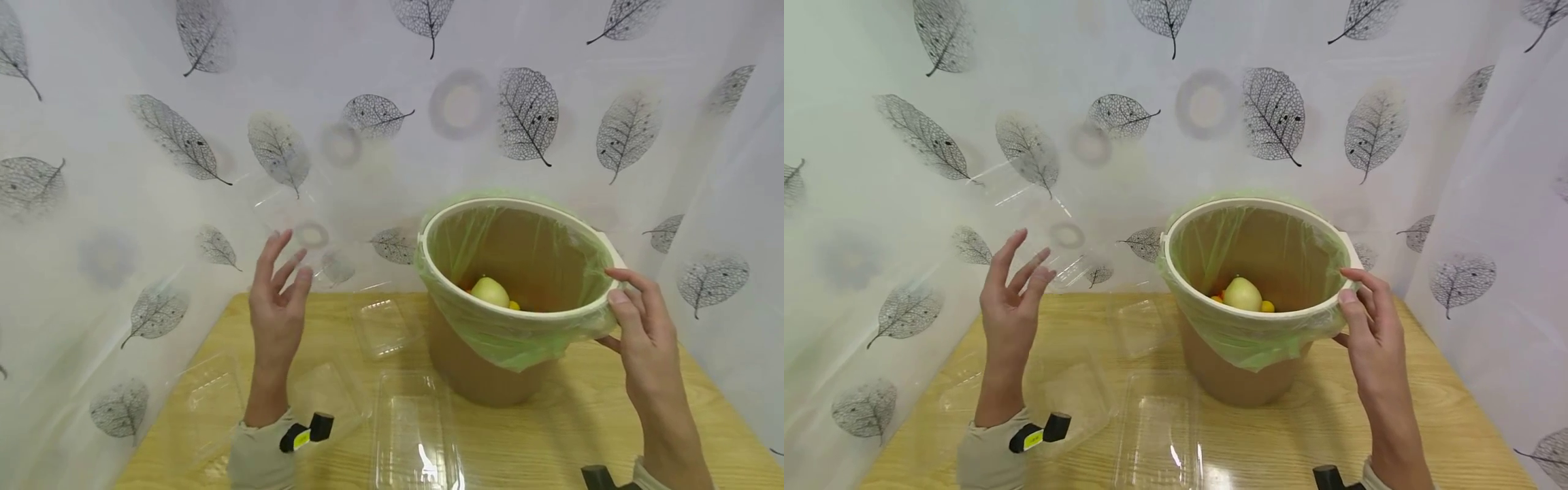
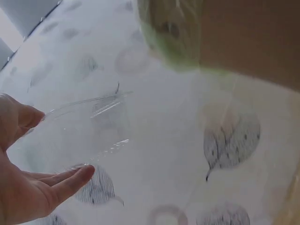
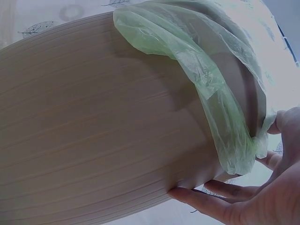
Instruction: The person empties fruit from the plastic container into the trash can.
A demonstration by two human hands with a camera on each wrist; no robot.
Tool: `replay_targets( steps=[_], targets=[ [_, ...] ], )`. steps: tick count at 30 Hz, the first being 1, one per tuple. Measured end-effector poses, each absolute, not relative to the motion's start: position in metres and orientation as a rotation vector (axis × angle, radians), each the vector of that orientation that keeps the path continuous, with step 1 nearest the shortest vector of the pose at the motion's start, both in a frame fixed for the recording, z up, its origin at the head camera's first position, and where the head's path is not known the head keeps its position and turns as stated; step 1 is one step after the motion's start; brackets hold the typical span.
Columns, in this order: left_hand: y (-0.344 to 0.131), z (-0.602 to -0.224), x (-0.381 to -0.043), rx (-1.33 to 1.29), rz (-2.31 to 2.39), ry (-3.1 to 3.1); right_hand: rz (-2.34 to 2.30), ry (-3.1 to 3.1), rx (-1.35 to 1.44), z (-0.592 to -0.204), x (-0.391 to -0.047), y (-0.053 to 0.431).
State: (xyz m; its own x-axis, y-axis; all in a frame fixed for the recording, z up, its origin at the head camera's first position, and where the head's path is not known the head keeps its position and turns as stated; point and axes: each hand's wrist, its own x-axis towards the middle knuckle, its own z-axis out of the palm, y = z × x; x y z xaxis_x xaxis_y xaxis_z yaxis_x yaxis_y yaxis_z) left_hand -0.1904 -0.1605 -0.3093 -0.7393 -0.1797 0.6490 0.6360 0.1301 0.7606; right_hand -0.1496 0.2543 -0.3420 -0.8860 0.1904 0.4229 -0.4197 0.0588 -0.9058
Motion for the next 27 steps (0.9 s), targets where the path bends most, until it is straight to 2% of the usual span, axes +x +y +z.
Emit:
replay_targets(
  steps=[8, 15, 27],
  targets=[
    [-0.223, -0.347, -0.208, -0.094, -1.679, -2.003, 1.895, -1.898, 0.252, -0.34, -0.151, 0.253],
    [-0.253, -0.387, -0.225, 0.218, -1.834, -2.111, 1.897, -1.901, 0.242, -0.343, -0.148, 0.255],
    [-0.276, -0.425, -0.234, 0.398, -1.821, -2.481, 1.874, -1.917, 0.247, -0.34, -0.15, 0.256]
  ],
)
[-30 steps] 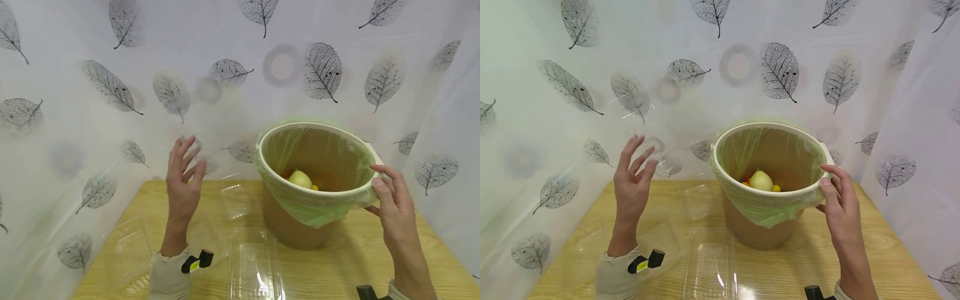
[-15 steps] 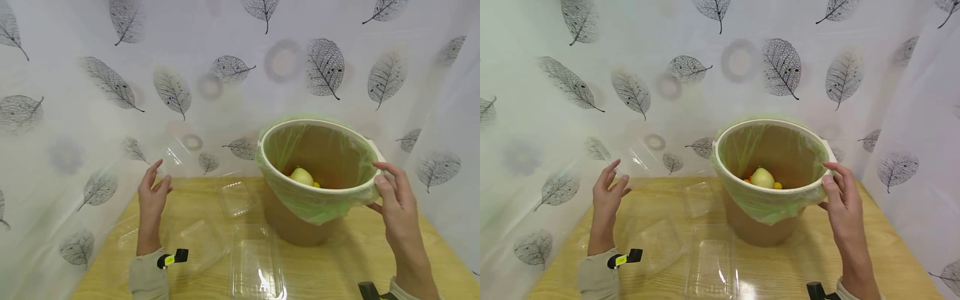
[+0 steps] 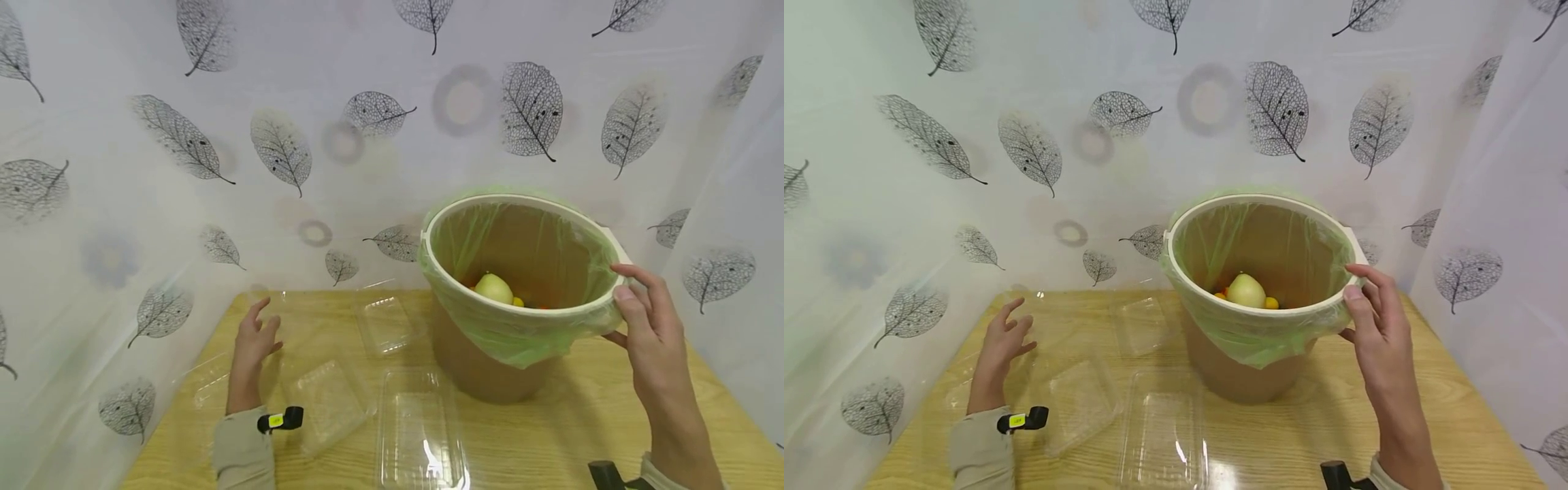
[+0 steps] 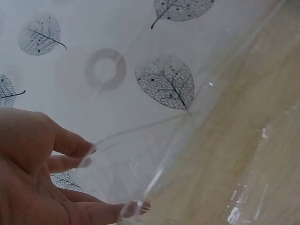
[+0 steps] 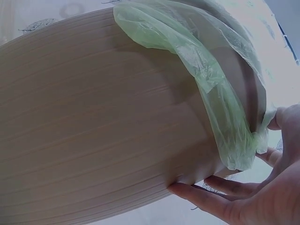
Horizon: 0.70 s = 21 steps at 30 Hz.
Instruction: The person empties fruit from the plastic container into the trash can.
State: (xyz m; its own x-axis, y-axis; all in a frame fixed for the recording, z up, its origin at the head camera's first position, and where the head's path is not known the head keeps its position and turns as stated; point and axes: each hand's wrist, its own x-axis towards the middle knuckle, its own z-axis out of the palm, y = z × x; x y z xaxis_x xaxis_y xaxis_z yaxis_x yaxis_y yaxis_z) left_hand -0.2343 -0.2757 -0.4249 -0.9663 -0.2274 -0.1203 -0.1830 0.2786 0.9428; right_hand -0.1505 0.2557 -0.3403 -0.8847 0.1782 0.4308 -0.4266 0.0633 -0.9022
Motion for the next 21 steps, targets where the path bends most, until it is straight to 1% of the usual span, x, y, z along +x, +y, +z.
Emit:
replay_targets(
  steps=[4, 10, 13, 16, 21],
  targets=[
    [-0.277, -0.426, -0.235, 0.389, -1.829, -2.55, 1.886, -1.911, 0.267, -0.34, -0.152, 0.255],
    [-0.279, -0.417, -0.236, 0.335, -1.514, -2.698, 1.908, -1.928, 0.293, -0.341, -0.157, 0.256],
    [-0.277, -0.407, -0.234, 0.254, -1.406, -2.717, 1.922, -1.94, 0.312, -0.342, -0.159, 0.259],
    [-0.272, -0.396, -0.229, 0.108, -1.322, -2.729, 1.947, -1.936, 0.319, -0.343, -0.159, 0.264],
    [-0.265, -0.379, -0.225, -0.235, -1.189, -2.712, 1.94, -1.905, 0.345, -0.349, -0.157, 0.28]
  ],
)
